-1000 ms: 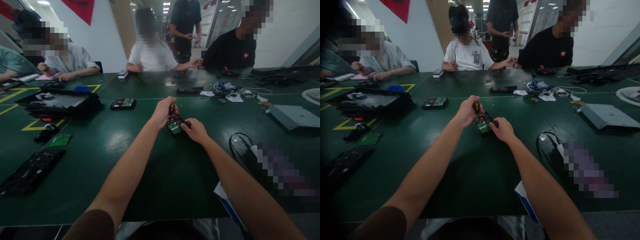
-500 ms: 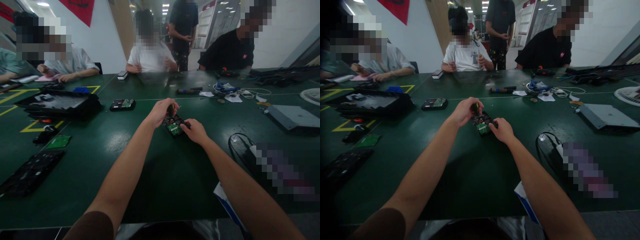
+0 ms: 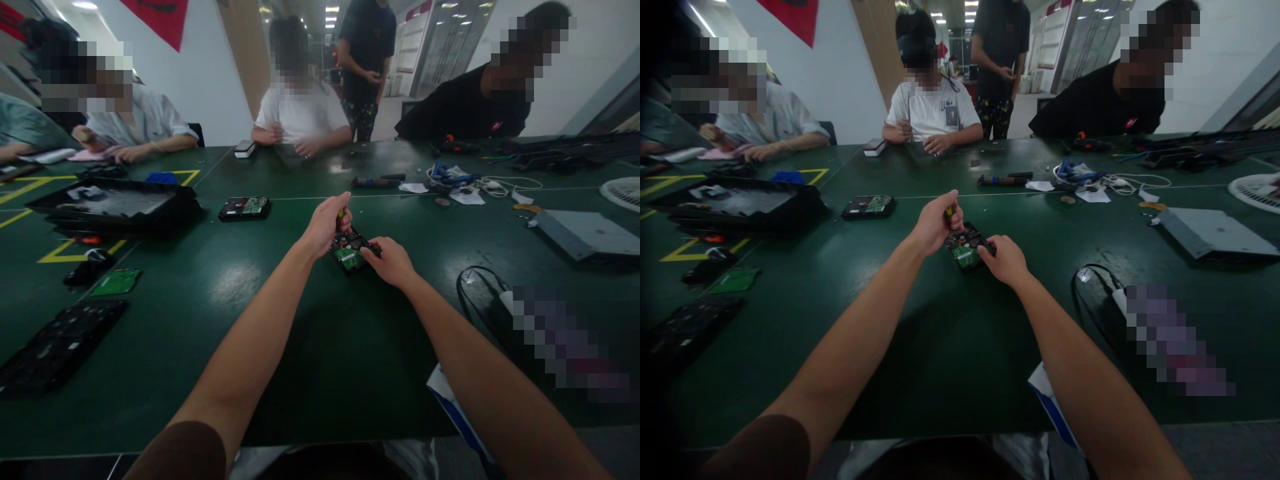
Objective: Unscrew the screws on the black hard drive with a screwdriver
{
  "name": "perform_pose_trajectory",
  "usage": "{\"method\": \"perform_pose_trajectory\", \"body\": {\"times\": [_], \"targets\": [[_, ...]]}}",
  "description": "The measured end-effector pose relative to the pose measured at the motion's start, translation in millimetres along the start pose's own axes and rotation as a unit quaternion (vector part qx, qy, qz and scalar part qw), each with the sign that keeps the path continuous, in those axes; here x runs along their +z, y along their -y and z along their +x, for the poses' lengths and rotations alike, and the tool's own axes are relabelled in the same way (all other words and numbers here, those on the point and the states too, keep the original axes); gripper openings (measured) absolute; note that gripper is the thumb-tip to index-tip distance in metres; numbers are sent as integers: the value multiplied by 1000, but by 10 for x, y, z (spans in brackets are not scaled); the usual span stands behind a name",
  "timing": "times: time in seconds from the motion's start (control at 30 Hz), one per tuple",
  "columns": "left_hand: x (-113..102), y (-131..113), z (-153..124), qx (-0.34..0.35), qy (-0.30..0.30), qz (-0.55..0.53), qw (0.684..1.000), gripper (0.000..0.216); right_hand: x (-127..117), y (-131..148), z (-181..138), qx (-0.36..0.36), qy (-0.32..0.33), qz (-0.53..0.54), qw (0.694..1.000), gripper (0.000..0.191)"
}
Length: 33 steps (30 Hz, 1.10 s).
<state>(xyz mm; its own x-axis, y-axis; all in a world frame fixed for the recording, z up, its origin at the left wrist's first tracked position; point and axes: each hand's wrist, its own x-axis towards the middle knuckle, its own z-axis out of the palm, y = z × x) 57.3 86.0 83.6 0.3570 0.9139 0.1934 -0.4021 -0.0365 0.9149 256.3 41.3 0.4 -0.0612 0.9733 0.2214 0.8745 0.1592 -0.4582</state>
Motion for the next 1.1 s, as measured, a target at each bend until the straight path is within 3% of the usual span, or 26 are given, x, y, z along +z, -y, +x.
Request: {"method": "perform_pose_trajectory", "body": {"times": [0.33, 0.47, 0.63, 0.77, 0.9, 1.1], "targets": [[-89, -42, 13, 27, -35, 42, 998, 38, 10, -10, -5, 6, -4, 7, 1000, 35], [-111, -119, -8, 22, -20, 71, 997, 35, -4, -6, -8, 11, 4, 14, 1000, 37], [-94, -139, -21, -2, 5, 41, 999, 25, -19, 3, -19, 14, 10, 21, 1000, 39], [-66, -92, 13, -3, -28, 28, 999, 19, -16, 6, -21, 12, 6, 17, 1000, 38], [-19, -31, 45, 16, -82, 36, 996, 25, -13, 12, -18, 11, 7, 16, 1000, 37], [54, 6, 35, 35, -100, 37, 994, 50, -11, 20, -12, 7, 4, 7, 1000, 35]]}}
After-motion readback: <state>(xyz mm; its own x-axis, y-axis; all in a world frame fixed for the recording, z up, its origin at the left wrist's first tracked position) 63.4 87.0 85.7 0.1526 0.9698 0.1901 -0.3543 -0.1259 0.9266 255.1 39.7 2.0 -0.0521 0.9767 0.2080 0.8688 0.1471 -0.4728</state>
